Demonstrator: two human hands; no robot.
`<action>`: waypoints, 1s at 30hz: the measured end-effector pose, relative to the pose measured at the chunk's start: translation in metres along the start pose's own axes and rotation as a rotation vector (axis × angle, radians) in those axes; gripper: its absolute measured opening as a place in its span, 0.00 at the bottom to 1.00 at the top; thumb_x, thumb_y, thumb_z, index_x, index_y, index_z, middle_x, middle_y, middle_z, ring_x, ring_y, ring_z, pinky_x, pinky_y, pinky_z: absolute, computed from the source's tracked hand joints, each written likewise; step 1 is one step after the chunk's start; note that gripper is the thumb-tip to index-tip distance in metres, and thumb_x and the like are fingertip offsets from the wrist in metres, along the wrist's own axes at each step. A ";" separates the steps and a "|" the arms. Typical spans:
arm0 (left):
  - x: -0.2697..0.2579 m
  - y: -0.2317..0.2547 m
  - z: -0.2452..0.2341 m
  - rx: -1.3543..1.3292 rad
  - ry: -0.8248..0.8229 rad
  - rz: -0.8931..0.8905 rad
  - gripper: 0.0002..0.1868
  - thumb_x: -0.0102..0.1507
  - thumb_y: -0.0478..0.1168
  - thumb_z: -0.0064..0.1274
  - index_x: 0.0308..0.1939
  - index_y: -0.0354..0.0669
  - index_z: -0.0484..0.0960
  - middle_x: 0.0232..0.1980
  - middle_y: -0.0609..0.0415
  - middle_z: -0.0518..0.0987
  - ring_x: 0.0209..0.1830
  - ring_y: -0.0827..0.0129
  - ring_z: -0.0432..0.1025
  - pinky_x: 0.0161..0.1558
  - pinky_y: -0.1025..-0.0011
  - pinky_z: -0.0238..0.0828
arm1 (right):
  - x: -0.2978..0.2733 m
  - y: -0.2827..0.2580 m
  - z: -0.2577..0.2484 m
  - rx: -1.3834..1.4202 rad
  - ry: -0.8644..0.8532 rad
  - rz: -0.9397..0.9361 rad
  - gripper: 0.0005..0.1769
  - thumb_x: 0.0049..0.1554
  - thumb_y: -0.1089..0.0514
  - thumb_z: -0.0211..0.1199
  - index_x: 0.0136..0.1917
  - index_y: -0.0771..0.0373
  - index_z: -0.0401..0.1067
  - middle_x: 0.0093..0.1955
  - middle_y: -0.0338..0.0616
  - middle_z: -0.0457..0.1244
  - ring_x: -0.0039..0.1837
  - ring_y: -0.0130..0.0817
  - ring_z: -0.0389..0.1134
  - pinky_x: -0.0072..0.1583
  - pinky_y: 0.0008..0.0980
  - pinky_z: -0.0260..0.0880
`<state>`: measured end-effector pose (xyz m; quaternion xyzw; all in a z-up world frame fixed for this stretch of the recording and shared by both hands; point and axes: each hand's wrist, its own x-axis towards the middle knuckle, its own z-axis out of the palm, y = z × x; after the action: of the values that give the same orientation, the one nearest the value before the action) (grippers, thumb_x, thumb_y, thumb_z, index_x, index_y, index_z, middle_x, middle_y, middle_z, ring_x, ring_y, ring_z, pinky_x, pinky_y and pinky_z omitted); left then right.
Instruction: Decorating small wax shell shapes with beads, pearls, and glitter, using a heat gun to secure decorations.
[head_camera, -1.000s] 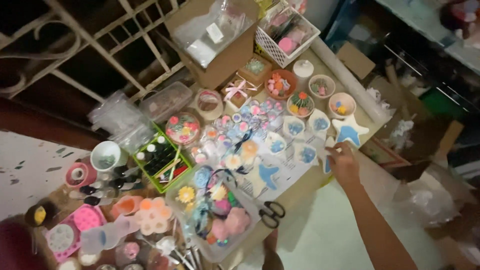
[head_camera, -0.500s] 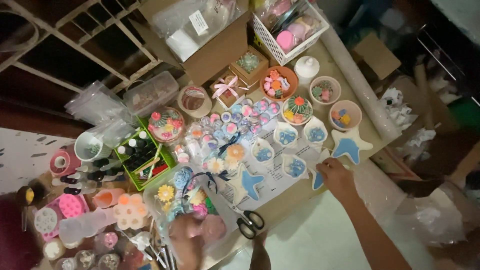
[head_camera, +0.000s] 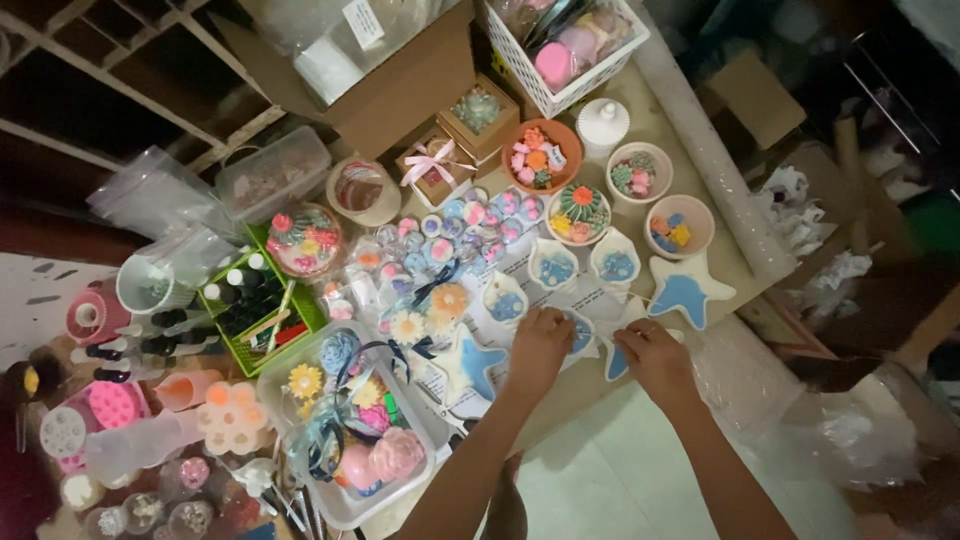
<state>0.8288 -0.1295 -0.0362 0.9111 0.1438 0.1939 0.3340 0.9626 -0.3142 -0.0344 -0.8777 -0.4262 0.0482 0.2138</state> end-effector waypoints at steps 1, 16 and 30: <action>0.001 -0.001 -0.001 0.007 0.020 0.019 0.09 0.51 0.33 0.63 0.36 0.41 0.83 0.42 0.51 0.76 0.45 0.54 0.70 0.48 0.58 0.70 | 0.001 -0.001 -0.001 0.015 -0.012 0.011 0.08 0.52 0.59 0.69 0.47 0.58 0.81 0.50 0.43 0.70 0.47 0.42 0.72 0.48 0.37 0.74; -0.005 -0.004 0.003 0.029 -0.008 0.008 0.07 0.53 0.33 0.63 0.34 0.41 0.83 0.43 0.51 0.74 0.46 0.56 0.69 0.49 0.59 0.69 | -0.011 0.016 -0.001 -0.032 -0.052 0.031 0.12 0.51 0.62 0.68 0.50 0.56 0.81 0.54 0.43 0.70 0.52 0.41 0.73 0.51 0.38 0.74; -0.058 0.040 -0.070 -0.238 0.141 -0.256 0.14 0.66 0.32 0.54 0.57 0.39 0.81 0.48 0.46 0.80 0.48 0.51 0.75 0.49 0.58 0.75 | -0.071 -0.035 -0.097 0.088 0.225 0.306 0.08 0.57 0.57 0.70 0.49 0.61 0.80 0.53 0.45 0.69 0.54 0.40 0.69 0.51 0.35 0.73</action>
<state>0.7513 -0.1425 0.0246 0.8237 0.2577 0.2286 0.4504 0.9184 -0.3824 0.0607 -0.9218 -0.2588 0.0003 0.2885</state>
